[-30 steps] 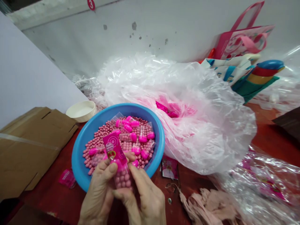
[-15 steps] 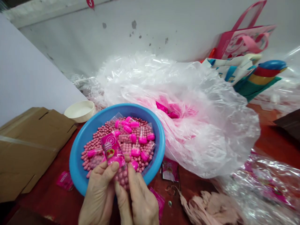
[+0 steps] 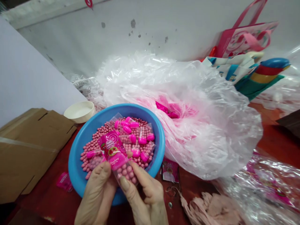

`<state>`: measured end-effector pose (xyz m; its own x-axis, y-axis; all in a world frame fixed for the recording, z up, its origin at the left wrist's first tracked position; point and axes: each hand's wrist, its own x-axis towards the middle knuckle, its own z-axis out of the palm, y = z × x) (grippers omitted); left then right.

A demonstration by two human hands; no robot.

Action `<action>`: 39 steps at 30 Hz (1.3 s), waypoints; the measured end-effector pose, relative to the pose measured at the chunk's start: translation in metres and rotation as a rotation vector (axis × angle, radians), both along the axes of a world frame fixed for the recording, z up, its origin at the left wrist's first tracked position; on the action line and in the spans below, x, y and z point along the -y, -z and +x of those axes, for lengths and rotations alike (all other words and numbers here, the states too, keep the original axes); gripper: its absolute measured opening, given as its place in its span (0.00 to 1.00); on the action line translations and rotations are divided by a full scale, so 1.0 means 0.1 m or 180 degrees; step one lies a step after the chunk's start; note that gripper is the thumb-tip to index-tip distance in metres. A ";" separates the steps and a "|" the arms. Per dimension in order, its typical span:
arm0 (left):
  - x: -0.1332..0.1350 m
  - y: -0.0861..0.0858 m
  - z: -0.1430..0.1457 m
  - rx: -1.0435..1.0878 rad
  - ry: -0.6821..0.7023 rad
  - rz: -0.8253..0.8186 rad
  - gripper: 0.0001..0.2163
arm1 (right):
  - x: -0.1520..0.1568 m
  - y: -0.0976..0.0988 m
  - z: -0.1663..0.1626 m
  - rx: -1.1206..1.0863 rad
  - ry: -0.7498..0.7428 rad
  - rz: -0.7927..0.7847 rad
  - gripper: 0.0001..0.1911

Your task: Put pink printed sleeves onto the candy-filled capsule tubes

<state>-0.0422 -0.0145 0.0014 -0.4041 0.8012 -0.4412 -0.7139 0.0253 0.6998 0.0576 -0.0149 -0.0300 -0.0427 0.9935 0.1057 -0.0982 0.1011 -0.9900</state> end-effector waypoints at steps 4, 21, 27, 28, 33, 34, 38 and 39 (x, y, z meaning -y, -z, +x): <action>-0.02 -0.02 0.04 -0.0226 -0.0251 -0.0154 0.11 | 0.02 0.00 0.00 0.0046 0.0151 0.0013 0.18; -0.05 -0.01 0.04 -0.0070 -0.0052 0.0063 0.06 | 0.05 0.07 -0.14 0.0067 0.0270 0.0300 0.20; -0.01 0.03 0.03 -0.0361 0.0079 0.0032 0.05 | 0.07 0.10 -0.22 -0.0087 0.0381 0.0547 0.23; -0.01 0.03 0.03 -0.0351 0.0105 0.0049 0.05 | 0.06 0.10 -0.22 -0.0087 0.0380 0.0566 0.23; -0.01 0.03 0.02 -0.0188 0.0166 0.0123 0.07 | 0.03 0.05 -0.19 0.0179 0.0252 0.0602 0.21; -0.01 0.02 0.02 -0.0186 0.0187 0.0145 0.08 | 0.02 0.04 -0.18 0.0166 0.0162 0.0667 0.21; -0.01 0.00 0.03 -0.0279 0.0322 0.0129 0.06 | 0.03 0.00 -0.20 0.0077 -0.0038 0.0981 0.25; -0.01 -0.01 0.03 -0.0296 0.0345 0.0106 0.06 | 0.03 0.00 -0.21 0.0101 -0.0026 0.1015 0.26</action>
